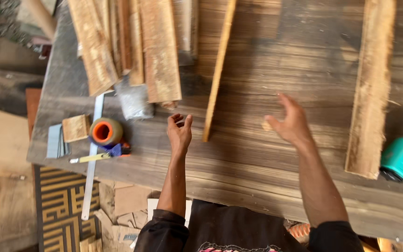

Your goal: The person arranges wooden planks on a workbench and uses a pneumatic nail gun to fasten them into a rectangular frame. They then add several cross slats to the frame, securing each with the nail gun.

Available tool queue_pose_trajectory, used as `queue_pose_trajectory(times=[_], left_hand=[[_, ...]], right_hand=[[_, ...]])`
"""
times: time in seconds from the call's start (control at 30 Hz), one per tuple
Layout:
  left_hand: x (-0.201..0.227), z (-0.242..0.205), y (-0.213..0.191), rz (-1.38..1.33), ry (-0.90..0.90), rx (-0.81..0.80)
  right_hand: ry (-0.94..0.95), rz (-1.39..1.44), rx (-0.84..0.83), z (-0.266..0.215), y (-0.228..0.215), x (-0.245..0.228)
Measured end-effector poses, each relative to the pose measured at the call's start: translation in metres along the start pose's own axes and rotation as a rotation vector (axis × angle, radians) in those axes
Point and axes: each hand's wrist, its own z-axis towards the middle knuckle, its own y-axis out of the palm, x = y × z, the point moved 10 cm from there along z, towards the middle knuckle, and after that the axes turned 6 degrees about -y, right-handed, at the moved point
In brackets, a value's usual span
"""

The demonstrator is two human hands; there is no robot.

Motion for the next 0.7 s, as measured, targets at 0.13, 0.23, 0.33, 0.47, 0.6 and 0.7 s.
queue_pose_trajectory(times=[0.13, 0.23, 0.33, 0.47, 0.6, 0.7], left_hand=[[-0.019, 0.019, -0.055, -0.137, -0.074, 0.08], [-0.016, 0.034, -0.082, -0.152, -0.057, 0.133], [-0.004, 0.051, -0.091, -0.203, -0.019, 0.114], [0.011, 0.079, -0.084, -0.188, 0.045, 0.02], [0.01, 0.1, -0.075, -0.095, 0.09, 0.019], [0.015, 0.093, -0.068, -0.135, 0.025, 0.044]], right_hand=[[0.085, 0.417, -0.189, 0.046, 0.13, -0.042], [0.174, 0.688, -0.247, 0.07, 0.203, -0.066], [0.384, 0.744, -0.279, 0.081, 0.26, -0.069], [0.558, 0.783, -0.184, 0.088, 0.304, -0.055], [0.623, 0.74, -0.09, 0.093, 0.323, -0.042], [0.575, 0.722, -0.091, 0.102, 0.313, -0.051]])
